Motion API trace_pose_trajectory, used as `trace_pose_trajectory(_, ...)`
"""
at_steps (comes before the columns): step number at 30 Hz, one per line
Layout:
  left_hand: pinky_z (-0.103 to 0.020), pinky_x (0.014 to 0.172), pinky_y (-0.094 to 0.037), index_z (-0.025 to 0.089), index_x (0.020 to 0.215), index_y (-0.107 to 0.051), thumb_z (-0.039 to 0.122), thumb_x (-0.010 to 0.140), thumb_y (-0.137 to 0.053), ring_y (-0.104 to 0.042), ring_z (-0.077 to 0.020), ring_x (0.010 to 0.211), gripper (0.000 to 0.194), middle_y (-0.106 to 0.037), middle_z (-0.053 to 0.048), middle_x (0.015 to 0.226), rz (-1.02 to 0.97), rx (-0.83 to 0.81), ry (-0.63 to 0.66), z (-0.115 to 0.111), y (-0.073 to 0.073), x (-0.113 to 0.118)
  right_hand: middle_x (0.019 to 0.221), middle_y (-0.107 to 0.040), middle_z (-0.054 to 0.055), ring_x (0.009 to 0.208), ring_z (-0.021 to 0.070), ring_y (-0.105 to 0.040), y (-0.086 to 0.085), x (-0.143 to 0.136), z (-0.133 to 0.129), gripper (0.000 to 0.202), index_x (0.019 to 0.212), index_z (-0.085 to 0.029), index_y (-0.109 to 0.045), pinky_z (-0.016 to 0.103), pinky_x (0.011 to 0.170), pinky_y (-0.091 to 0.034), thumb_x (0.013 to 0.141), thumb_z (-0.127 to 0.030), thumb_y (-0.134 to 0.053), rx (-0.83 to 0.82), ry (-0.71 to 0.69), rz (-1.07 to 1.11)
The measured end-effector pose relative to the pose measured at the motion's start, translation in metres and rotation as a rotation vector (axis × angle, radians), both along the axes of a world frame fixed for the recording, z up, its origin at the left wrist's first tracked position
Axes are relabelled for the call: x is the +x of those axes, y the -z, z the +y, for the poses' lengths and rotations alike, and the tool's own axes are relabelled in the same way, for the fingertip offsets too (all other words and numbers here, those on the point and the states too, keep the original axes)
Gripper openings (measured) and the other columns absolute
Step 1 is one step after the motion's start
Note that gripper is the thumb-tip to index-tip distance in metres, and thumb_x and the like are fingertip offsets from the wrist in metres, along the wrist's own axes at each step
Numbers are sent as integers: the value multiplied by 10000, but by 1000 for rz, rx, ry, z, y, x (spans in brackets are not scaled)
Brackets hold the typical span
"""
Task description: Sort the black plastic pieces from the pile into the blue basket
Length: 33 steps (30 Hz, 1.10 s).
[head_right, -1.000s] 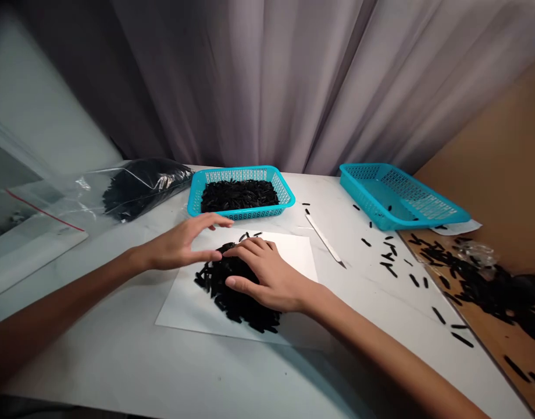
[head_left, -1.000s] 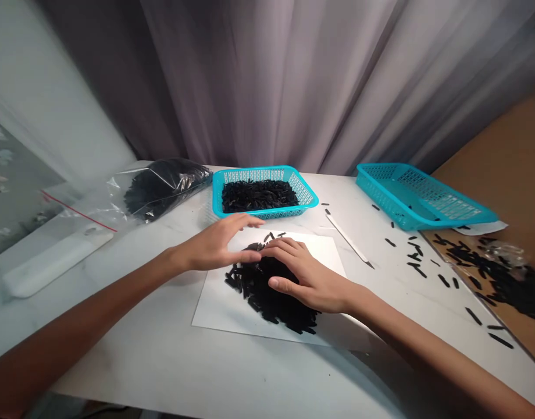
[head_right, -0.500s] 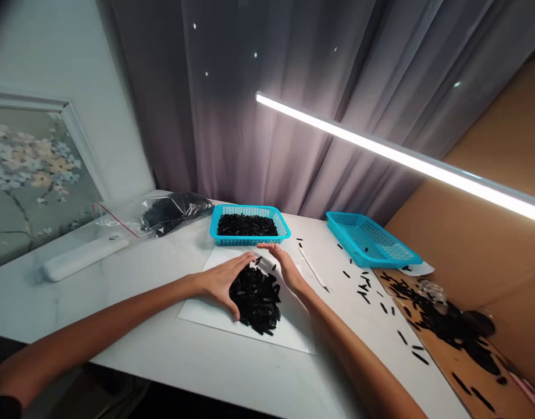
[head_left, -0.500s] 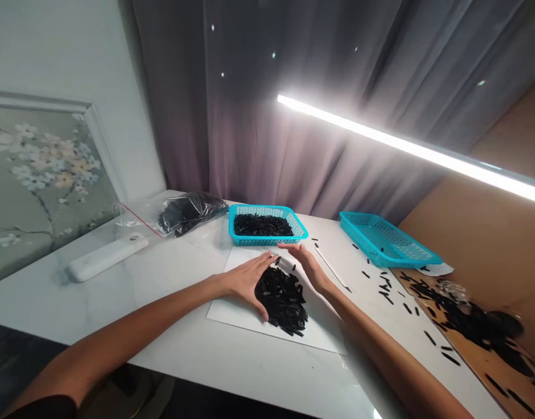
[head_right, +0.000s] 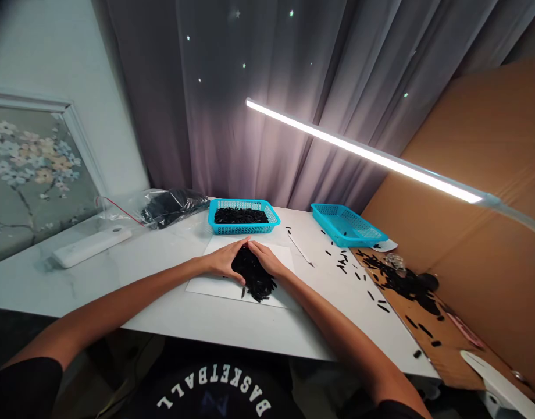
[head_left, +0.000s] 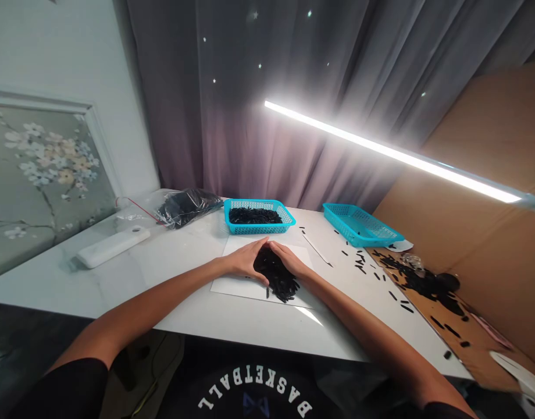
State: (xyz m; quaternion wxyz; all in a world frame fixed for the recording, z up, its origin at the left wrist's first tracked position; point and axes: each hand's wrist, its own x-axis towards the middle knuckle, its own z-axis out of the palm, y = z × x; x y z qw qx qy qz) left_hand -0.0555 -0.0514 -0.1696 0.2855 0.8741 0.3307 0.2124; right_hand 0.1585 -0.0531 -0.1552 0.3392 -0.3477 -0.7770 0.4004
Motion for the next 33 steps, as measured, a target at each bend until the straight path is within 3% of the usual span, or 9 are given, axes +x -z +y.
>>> trace_pose_trajectory(3, -568, 1292, -221, 169, 1663, -83, 678, 580, -901, -237, -422, 1575, 1450, -172, -233, 1714, -13, -21, 33, 4, 1, -11, 1364, -640, 117, 1181, 283, -658, -6, 6, 0, 363, 1325, -186, -631, 514, 996, -555, 1019, -381, -629, 23, -20, -25)
trace_pose_trajectory(6, -568, 1271, -265, 197, 1665, -66, 665, 575, -910, -271, -420, 1566, 1457, -191, -239, 1707, -12, -39, 75, 11, 2, -25, 1482, -600, 121, 1399, 345, -526, -15, 23, -2, 503, 1395, -244, -617, 604, 1180, -378, 1038, -574, -491, 42, -41, -91)
trace_pose_trajectory(9, -588, 1277, -233, 212, 1665, -94, 649, 514, -942, -241, -435, 1572, 1495, -200, -233, 1707, 12, -34, 107, 13, 2, -32, 1656, -425, 113, 1543, 396, -338, -16, 45, -15, 815, 1522, -293, -511, 633, 1248, -240, 858, -746, -643, 49, -93, -188)
trace_pose_trajectory(12, -610, 1290, -175, 202, 1661, -150, 630, 442, -971, -208, -454, 1577, 1531, -196, -219, 1712, 46, -21, 134, 7, 1, -28, 1743, -189, 173, 1595, 446, -148, -6, 56, -37, 1254, 1606, -254, -391, 653, 1262, -160, 558, -714, -902, 77, -126, -282)
trace_pose_trajectory(15, -599, 1302, -152, 194, 1661, -158, 629, 423, -972, -181, -449, 1585, 1544, -176, -200, 1722, 56, -11, 153, -1, -1, -18, 1745, -104, 223, 1600, 474, -32, 6, 49, -50, 1370, 1637, -214, -319, 697, 1253, -65, 507, -663, -949, 161, -88, -346)
trace_pose_trajectory(20, -597, 1302, -175, 158, 1668, -45, 617, 451, -959, -139, -453, 1592, 1590, -106, -217, 1729, 58, -25, 95, -9, 0, -5, 1692, -292, 214, 1557, 441, -264, 13, 23, -40, 1270, 1642, -222, -271, 640, 1253, -219, 630, -687, -881, 260, -53, -307)
trace_pose_trajectory(26, -616, 1272, -231, 93, 1652, -129, 570, 487, -963, -225, -479, 1561, 1510, -199, -276, 1693, 16, -41, 25, -5, 2, -2, 1465, -574, 191, 1342, 428, -525, 10, 14, -23, 1050, 1481, -216, -508, 619, 1129, -400, 612, -653, -906, 306, -2, -255)
trace_pose_trajectory(29, -560, 1238, -319, 157, 1595, -344, 548, 591, -932, -393, -427, 1495, 1228, -407, -210, 1624, -67, -19, 35, -3, -2, -4, 1301, -662, 157, 1225, 400, -589, 9, 14, -14, 819, 1320, -216, -634, 588, 1070, -447, 638, -576, -909, 317, 46, -239)
trace_pose_trajectory(33, -475, 1153, -423, 200, 1437, -565, 440, 824, -786, -591, -325, 1326, 695, -638, -120, 1433, -175, 20, 41, -3, -7, -6, 1139, -729, 101, 1054, 332, -671, 9, 16, -11, 446, 1182, -221, -690, 497, 956, -512, 797, -428, -779, 308, 91, -197)
